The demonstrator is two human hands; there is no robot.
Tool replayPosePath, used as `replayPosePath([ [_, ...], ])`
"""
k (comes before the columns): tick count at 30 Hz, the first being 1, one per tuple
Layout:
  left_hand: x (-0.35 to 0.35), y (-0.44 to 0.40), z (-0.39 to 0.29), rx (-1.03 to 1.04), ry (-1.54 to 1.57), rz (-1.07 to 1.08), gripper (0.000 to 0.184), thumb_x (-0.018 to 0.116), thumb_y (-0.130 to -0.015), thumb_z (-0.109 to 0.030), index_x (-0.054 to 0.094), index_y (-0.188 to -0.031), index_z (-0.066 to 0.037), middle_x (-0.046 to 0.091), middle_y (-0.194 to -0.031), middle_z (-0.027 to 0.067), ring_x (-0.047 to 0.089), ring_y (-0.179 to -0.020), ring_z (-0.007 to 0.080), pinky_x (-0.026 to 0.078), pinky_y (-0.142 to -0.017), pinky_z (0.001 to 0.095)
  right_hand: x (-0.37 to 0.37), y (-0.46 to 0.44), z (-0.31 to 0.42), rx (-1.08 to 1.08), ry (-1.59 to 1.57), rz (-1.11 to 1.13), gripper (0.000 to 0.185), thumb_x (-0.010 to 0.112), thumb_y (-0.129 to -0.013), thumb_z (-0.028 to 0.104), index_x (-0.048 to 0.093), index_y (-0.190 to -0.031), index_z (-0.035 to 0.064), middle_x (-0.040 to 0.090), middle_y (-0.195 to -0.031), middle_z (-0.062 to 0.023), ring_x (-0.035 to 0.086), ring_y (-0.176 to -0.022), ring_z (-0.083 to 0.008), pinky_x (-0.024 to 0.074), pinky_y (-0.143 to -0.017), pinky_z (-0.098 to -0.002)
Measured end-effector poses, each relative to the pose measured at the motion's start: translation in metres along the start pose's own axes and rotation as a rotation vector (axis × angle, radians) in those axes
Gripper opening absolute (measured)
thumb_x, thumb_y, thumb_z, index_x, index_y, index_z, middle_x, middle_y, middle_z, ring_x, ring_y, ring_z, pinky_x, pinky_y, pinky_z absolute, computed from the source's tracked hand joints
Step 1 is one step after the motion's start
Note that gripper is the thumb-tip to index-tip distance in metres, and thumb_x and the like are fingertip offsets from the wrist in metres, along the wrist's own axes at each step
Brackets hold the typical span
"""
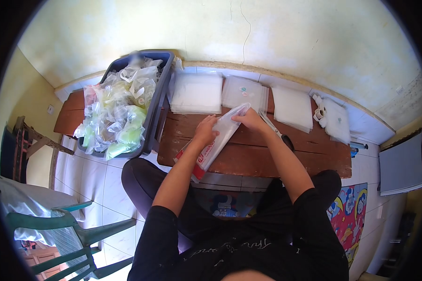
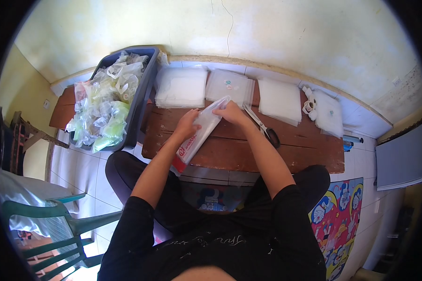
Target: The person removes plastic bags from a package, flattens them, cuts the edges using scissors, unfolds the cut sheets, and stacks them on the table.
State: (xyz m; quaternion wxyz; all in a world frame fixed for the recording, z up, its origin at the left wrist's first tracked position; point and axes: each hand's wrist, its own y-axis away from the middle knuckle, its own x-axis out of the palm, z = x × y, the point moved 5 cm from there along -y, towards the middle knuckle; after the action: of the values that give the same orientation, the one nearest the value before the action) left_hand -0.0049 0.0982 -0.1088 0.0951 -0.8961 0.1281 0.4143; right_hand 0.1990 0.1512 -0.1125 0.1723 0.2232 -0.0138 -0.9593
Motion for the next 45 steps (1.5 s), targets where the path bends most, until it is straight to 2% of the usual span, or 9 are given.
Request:
replayPosePath([
  [9, 0.002, -0.002, 0.004, 0.044, 0.088, -0.020, 0.053, 0.076, -0.078, -0.013, 0.056, -0.126, -0.003, 0.048, -0.144, 0.0157, 0.042, -0.135, 0.0328, 0.035, -0.111, 0.0386, 0.020, 0.014, 0.041, 0.014, -0.013, 0.280, 0.029, 0.067, -0.079, 0.013, 0.068, -0.104, -0.0019, 0.068, -0.094, -0.0049, 0.061, -0.085, -0.0140, 0.0494, -0.077, -0.0287],
  [15, -0.002, -0.005, 0.003, 0.005, 0.302, 0.027, 0.054, 0.077, -0.078, -0.019, 0.058, -0.127, -0.008, 0.049, -0.142, 0.0170, 0.039, -0.137, 0.0349, 0.030, -0.113, 0.0434, 0.016, 0.006, 0.036, -0.024, -0.190, 0.085, 0.019, 0.062, -0.079, 0.014, 0.068, -0.091, 0.0005, 0.066, -0.086, -0.0023, 0.057, -0.080, -0.0100, 0.0467, -0.070, -0.0283],
  [19, 0.006, -0.007, 0.009, 0.092, 0.242, -0.038, 0.052, 0.077, -0.078, -0.019, 0.059, -0.125, -0.007, 0.052, -0.139, 0.0163, 0.044, -0.132, 0.0347, 0.033, -0.111, 0.0430, 0.023, 0.007, 0.026, 0.068, -0.208, 0.249, 0.014, 0.060, -0.082, 0.015, 0.065, -0.083, 0.0022, 0.060, -0.079, 0.0004, 0.052, -0.073, -0.0084, 0.0417, -0.064, -0.0278],
  [22, 0.005, -0.004, 0.007, 0.075, 0.244, -0.033, 0.050, 0.077, -0.078, -0.019, 0.060, -0.123, -0.007, 0.053, -0.137, 0.0159, 0.047, -0.128, 0.0346, 0.036, -0.108, 0.0422, 0.034, 0.001, 0.018, 0.157, -0.638, 0.421, 0.012, 0.058, -0.082, 0.015, 0.063, -0.079, 0.0041, 0.055, -0.074, 0.0024, 0.047, -0.068, -0.0081, 0.0375, -0.061, -0.0275],
  [25, -0.001, -0.006, 0.002, 0.063, 0.316, 0.058, 0.050, 0.076, -0.078, -0.020, 0.059, -0.123, -0.006, 0.054, -0.136, 0.0157, 0.048, -0.127, 0.0346, 0.036, -0.107, 0.0419, 0.026, 0.001, 0.029, 0.110, -0.666, 0.374, 0.012, 0.059, -0.084, 0.015, 0.062, -0.077, 0.0068, 0.056, -0.075, 0.0017, 0.049, -0.068, -0.0093, 0.0389, -0.062, -0.0278],
  [27, 0.007, -0.011, 0.013, 0.060, 0.287, 0.037, 0.050, 0.076, -0.078, -0.020, 0.059, -0.122, -0.005, 0.053, -0.137, 0.0157, 0.047, -0.128, 0.0343, 0.036, -0.108, 0.0418, 0.004, 0.001, 0.041, 0.052, -0.489, -0.098, 0.022, 0.061, -0.091, 0.020, 0.059, -0.072, 0.0083, 0.057, -0.074, 0.0007, 0.050, -0.065, -0.0107, 0.0399, -0.062, -0.0282],
  [34, 0.005, -0.006, 0.009, 0.068, 0.238, -0.025, 0.046, 0.074, -0.079, -0.017, 0.060, -0.121, -0.003, 0.052, -0.139, 0.0156, 0.046, -0.130, 0.0330, 0.034, -0.109, 0.0419, -0.034, -0.005, 0.039, -0.114, -0.742, -0.344, 0.047, 0.055, -0.098, 0.038, 0.048, -0.057, 0.0155, 0.047, -0.061, 0.0055, 0.043, -0.060, -0.0076, 0.0305, -0.056, -0.0255],
  [39, -0.004, -0.001, -0.001, 0.074, 0.114, -0.009, 0.048, 0.071, -0.080, -0.007, 0.056, -0.125, 0.002, 0.049, -0.142, 0.0159, 0.046, -0.131, 0.0329, 0.037, -0.110, 0.0383, -0.072, 0.008, 0.068, -0.263, -0.961, -0.704, 0.040, 0.055, -0.100, 0.033, 0.051, -0.067, 0.0117, 0.045, -0.065, 0.0018, 0.043, -0.062, -0.0108, 0.0369, -0.061, -0.0275],
  [45, -0.017, 0.003, -0.009, 0.081, 0.112, -0.067, 0.043, 0.068, -0.079, -0.003, 0.060, -0.121, -0.001, 0.057, -0.130, 0.0172, 0.050, -0.125, 0.0343, 0.040, -0.105, 0.0402, -0.116, 0.023, 0.059, -0.361, -1.076, -0.679, 0.032, 0.053, -0.101, 0.033, 0.056, -0.083, 0.0061, 0.059, -0.081, -0.0055, 0.058, -0.077, -0.0186, 0.0487, -0.074, -0.0355],
])
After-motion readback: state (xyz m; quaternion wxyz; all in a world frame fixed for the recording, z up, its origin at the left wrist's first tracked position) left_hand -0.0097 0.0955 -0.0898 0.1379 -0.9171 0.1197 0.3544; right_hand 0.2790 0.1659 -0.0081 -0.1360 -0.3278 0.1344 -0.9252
